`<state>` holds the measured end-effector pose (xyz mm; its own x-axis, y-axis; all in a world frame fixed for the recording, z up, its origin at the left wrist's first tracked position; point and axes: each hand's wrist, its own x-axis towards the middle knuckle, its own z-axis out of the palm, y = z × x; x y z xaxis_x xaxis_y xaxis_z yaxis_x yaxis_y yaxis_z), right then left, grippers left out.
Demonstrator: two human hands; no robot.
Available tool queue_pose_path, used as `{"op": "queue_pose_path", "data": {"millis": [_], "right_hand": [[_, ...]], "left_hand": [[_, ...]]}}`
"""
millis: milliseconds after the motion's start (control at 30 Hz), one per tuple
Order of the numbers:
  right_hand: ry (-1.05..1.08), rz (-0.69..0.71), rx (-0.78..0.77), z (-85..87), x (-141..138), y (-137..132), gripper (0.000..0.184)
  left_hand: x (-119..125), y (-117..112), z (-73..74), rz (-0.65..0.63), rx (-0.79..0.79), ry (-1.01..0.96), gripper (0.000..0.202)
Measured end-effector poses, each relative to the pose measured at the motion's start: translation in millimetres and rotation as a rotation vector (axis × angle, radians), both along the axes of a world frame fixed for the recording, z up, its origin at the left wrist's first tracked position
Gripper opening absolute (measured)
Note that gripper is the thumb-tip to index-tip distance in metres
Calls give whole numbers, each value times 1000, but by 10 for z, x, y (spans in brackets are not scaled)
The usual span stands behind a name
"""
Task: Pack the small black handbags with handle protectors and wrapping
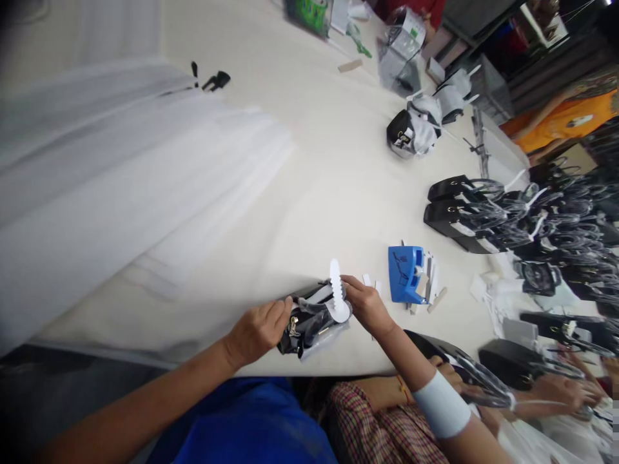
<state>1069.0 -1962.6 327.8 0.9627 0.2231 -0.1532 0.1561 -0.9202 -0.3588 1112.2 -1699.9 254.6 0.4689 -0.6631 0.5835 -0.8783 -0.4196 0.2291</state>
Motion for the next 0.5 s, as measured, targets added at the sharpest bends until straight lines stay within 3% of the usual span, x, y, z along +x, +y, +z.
{"op": "queue_pose_path", "data": {"millis": [133,233,400,500], "right_hand": [[-42,-11,-53,-52,-58,11,37],[-32,-15,-91,-78,-53,31,34],[47,-91,-179,-105,137,83,29],[94,-121,-138,-122,287,110,26]], "left_hand": [[-4,9,1,-41,88,80,23],[40,4,20,-141,189,170,21],[231,-17,59,-209,365,409,19],[345,-16,71,-196,378,477,20]]}}
